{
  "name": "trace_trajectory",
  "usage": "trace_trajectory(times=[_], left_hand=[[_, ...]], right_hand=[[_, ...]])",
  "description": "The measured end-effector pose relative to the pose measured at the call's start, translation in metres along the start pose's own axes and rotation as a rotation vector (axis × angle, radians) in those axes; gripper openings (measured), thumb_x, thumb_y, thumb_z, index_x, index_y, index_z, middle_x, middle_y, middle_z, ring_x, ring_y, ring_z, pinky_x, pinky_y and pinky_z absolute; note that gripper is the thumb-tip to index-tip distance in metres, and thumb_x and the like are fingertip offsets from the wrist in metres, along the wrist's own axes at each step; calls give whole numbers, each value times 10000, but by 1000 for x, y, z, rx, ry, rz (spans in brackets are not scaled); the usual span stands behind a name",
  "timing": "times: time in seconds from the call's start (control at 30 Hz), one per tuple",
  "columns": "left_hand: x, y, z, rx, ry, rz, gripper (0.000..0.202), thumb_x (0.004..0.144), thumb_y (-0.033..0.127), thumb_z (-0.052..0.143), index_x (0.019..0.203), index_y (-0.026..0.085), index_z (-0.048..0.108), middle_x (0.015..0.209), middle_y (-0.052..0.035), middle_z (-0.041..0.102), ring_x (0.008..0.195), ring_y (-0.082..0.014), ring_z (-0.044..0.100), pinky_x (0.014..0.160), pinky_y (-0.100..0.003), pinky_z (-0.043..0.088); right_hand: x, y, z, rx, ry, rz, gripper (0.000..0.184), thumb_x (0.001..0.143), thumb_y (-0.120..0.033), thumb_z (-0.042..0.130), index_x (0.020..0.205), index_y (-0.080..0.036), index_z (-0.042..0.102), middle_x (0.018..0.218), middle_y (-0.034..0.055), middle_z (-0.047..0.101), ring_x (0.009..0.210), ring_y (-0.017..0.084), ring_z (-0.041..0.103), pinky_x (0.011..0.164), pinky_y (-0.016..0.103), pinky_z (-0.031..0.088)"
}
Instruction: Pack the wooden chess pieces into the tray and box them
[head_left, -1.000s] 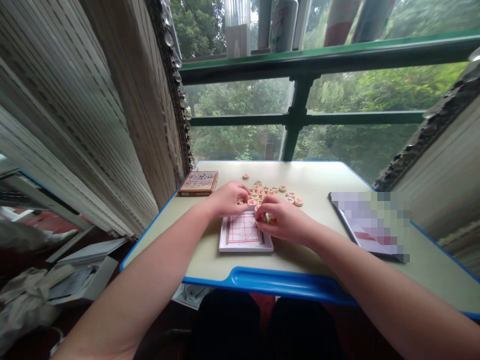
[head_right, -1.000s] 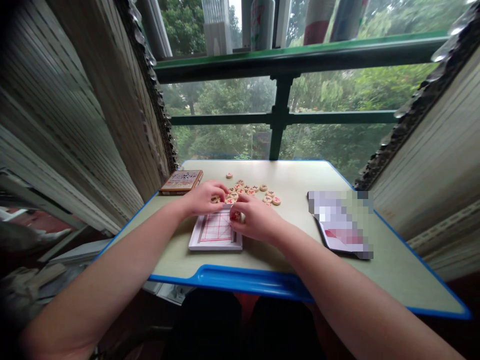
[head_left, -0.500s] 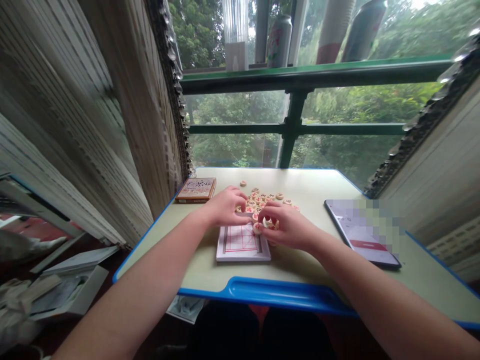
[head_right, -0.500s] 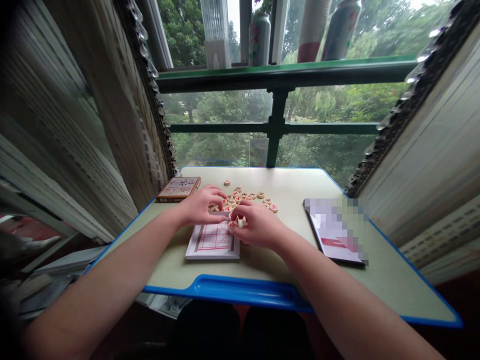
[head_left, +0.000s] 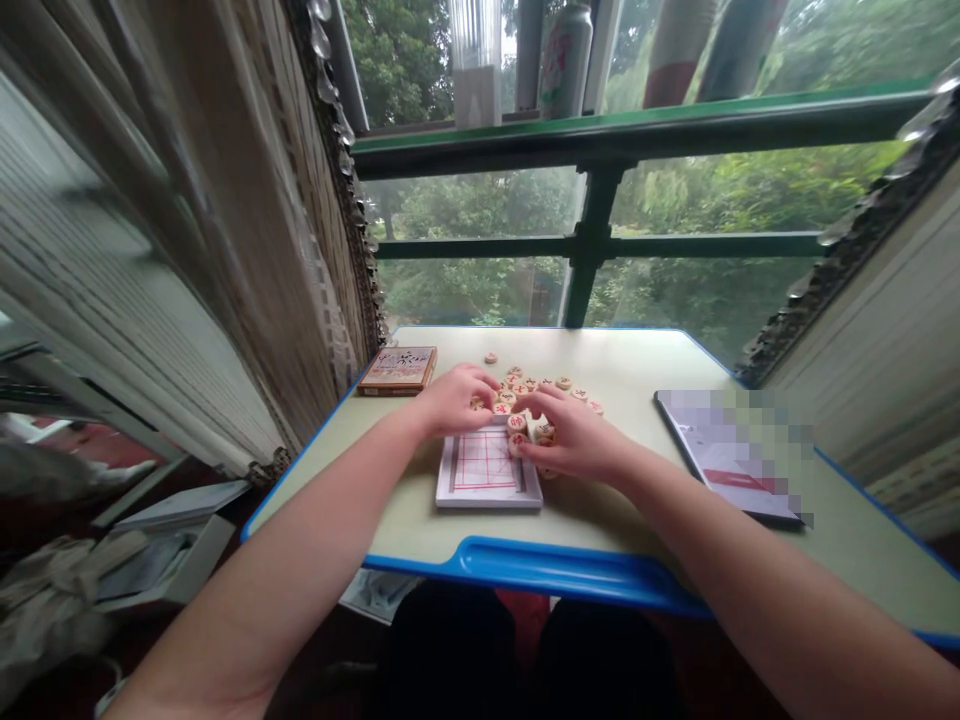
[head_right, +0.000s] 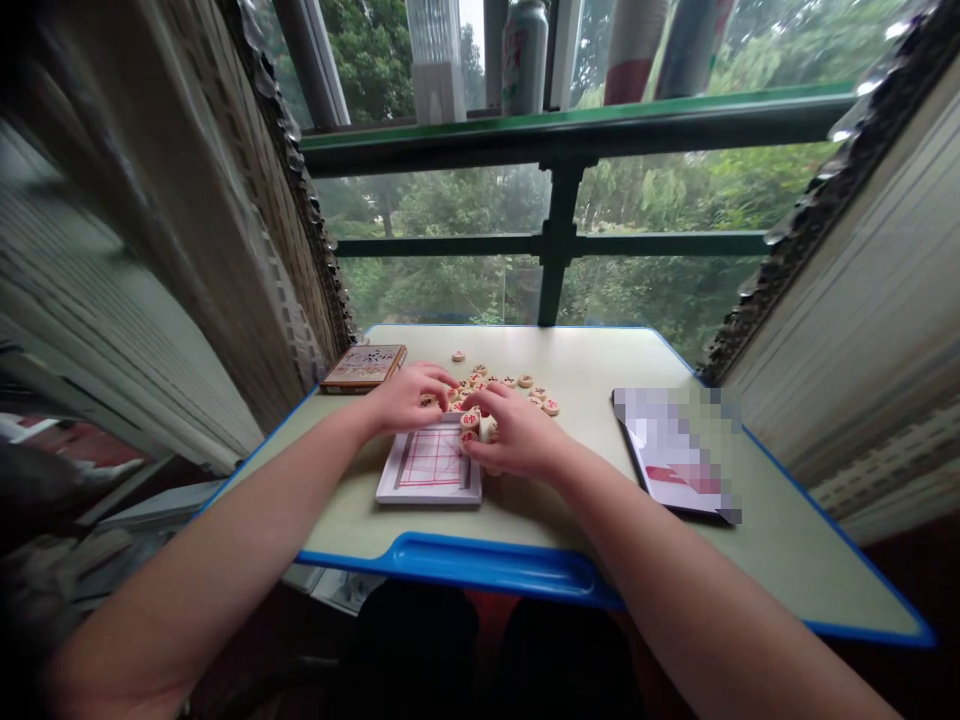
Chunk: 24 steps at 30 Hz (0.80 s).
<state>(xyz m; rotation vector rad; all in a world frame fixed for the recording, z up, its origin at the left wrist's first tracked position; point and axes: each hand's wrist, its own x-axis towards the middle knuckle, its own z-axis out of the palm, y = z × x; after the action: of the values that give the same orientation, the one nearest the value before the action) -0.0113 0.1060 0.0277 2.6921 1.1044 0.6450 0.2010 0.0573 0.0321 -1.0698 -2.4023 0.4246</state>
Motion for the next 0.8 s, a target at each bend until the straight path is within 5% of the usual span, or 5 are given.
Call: trace_trajectory(times=[0.5,0.8], left_hand=[[0,0,2,14,-5,5,122,674,139,584,644,182,694,992,-49,683,973,-210,570,918,-340,441],[-1,-4,2,-14,12,-22,122,672,146,582,650,180,697,993,-51,680,977,-211,569,916,-340,440]], right_hand=[[0,3,2,2,-35,-61,170,739,-259,657,897,-195,660,909,49,549,819,158,546,762,291,454],[2,4,-5,-13,18,38,104,744,-209,597,809,-182,673,848,35,573,761,143,542,684,246,420]])
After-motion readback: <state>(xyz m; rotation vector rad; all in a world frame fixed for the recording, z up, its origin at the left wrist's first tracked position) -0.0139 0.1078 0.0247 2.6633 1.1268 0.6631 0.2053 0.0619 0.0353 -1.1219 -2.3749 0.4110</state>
